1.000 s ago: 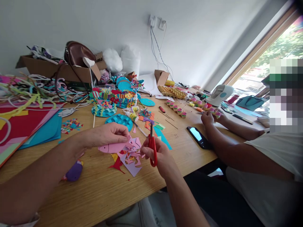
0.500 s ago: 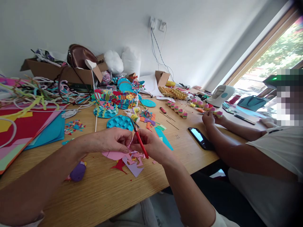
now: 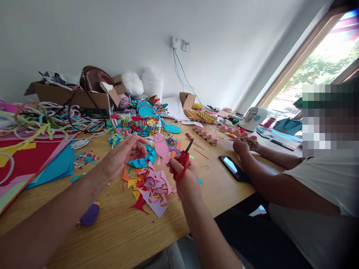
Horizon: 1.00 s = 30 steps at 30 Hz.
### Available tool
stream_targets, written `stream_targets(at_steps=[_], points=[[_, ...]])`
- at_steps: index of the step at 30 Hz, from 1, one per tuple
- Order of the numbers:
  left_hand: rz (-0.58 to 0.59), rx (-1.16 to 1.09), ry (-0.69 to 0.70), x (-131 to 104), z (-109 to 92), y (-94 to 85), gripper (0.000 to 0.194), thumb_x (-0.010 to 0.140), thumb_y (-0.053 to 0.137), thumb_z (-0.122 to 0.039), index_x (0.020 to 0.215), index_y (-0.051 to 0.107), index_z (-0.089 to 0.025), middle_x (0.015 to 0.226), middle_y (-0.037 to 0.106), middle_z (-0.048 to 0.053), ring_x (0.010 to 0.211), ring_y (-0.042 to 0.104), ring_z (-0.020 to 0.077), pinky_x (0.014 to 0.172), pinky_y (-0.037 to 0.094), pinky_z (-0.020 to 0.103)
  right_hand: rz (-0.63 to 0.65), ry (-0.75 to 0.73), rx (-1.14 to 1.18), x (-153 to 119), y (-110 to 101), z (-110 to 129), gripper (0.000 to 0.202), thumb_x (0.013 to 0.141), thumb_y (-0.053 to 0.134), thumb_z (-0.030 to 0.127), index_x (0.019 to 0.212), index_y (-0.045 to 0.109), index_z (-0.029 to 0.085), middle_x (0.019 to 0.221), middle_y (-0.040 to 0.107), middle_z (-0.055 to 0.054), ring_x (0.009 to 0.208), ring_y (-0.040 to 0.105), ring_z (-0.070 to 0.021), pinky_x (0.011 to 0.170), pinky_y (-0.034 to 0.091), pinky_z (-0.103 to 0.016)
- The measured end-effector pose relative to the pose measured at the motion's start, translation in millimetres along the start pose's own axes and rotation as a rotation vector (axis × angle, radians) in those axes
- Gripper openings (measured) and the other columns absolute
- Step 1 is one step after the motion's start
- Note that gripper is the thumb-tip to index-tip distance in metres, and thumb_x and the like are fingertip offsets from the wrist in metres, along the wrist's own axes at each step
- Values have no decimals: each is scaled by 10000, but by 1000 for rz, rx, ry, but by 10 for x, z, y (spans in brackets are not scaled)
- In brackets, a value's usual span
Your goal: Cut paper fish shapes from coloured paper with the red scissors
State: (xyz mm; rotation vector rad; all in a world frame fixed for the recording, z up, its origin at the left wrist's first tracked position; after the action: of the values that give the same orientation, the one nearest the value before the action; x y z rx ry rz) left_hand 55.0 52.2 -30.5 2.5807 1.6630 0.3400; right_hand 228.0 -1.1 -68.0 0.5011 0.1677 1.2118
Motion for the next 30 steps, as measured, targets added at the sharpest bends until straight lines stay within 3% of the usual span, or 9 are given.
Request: stream_targets(at_steps=[4,6,9,15,25,30], points=[[80,69,-77,-47,190,283,345,747,605,-520,769,596,-176,707,599,-11,679,563,149,686,474,286,-48,18,83,-56,115,-130,209,635,742,223,712,552,181,584,611,35,496,501,-87,464,368,-196],[12,137,-78,-51,214,324,271,671,680,-416,767,599,-176,712,604,-17,695,565,154,685,464,281,-26,43,84,-81,188,-195,211,637,745,231,711,554,181,589,601,42,484,478,-80,454,358,-193],[-74,226,-82,-44,180,294,211,618,670,-336,735,602,-174,701,605,-21,686,564,160,677,458,288,42,94,57,-103,270,-275,224,630,761,246,708,559,185,573,566,52,476,456,-80,433,340,-193],[-31,329,-94,-37,105,223,162,614,626,-325,664,583,-177,654,599,-23,658,566,159,648,461,286,94,149,-36,-111,277,-295,245,618,764,287,696,552,191,560,541,48,482,444,-91,433,342,-203],[-14,309,-115,-35,141,248,172,645,620,-313,742,617,-171,721,633,-13,721,592,170,686,469,289,98,150,-70,-123,263,-301,239,626,754,266,712,545,186,582,553,50,498,460,-89,470,361,-201],[-13,241,-139,-77,98,231,106,698,610,-270,706,592,-165,646,594,-29,613,539,120,628,455,259,214,153,-251,-226,169,-204,239,773,622,384,672,533,187,593,583,16,512,498,-109,492,385,-225]])
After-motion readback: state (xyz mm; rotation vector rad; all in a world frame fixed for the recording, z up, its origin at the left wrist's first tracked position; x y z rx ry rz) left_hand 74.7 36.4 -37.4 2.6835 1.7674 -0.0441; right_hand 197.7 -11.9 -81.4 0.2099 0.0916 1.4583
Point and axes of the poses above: each hand's wrist, its own x-axis towards the middle knuckle, its own y-axis out of the palm, z = x × y, the point moved 6 cm from there along x, towards the middle knuckle
